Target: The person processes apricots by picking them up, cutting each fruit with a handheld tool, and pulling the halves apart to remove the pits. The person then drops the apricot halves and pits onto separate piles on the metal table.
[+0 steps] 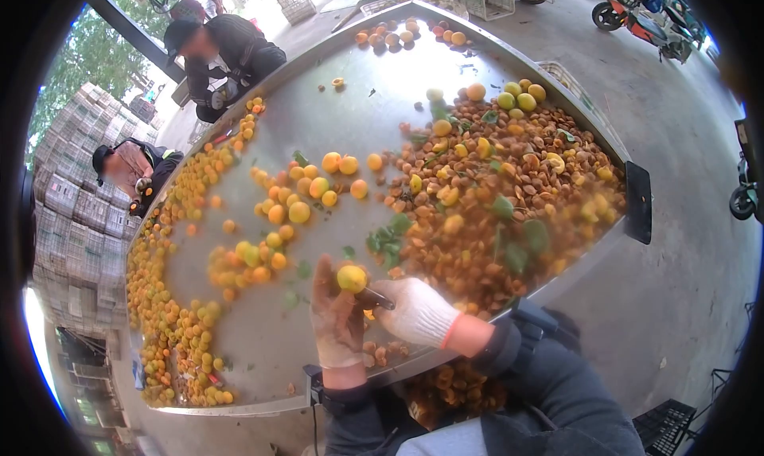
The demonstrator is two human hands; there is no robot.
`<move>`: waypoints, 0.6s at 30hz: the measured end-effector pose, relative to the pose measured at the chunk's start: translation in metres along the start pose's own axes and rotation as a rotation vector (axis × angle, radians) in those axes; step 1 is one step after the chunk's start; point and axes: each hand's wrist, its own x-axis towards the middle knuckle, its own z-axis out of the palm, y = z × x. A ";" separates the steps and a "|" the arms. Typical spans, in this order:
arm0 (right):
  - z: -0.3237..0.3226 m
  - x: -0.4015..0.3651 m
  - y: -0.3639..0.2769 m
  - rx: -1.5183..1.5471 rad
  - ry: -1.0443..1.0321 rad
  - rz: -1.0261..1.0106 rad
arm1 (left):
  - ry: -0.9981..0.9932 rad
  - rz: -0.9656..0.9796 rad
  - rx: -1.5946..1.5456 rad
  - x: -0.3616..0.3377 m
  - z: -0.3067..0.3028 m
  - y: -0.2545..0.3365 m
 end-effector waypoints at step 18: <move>-0.009 -0.002 -0.016 -0.403 0.072 0.035 | -0.115 0.035 0.119 -0.008 0.005 -0.012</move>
